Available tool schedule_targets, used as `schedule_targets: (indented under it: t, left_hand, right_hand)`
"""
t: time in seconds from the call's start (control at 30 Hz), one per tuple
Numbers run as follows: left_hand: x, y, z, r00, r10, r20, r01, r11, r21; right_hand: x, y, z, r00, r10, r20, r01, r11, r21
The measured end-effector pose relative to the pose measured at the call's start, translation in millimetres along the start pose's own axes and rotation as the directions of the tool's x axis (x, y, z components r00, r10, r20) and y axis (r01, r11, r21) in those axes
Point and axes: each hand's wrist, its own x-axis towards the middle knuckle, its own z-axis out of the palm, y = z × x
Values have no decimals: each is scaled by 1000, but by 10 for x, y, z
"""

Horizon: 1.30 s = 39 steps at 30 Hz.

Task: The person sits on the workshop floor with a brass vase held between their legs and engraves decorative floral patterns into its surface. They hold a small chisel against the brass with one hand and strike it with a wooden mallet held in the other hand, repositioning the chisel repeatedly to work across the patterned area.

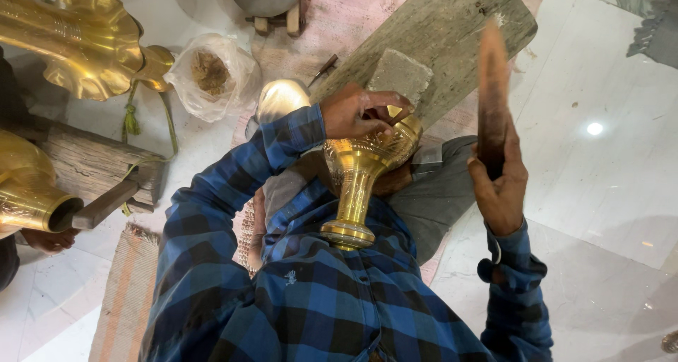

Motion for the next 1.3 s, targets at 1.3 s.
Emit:
schedule_targets:
  t: [1.3]
  left_hand:
    - [126, -102, -68, 993, 30, 115, -41, 995, 89]
  right_hand:
    - [-37, -56, 157, 997, 66, 33, -59, 979, -195]
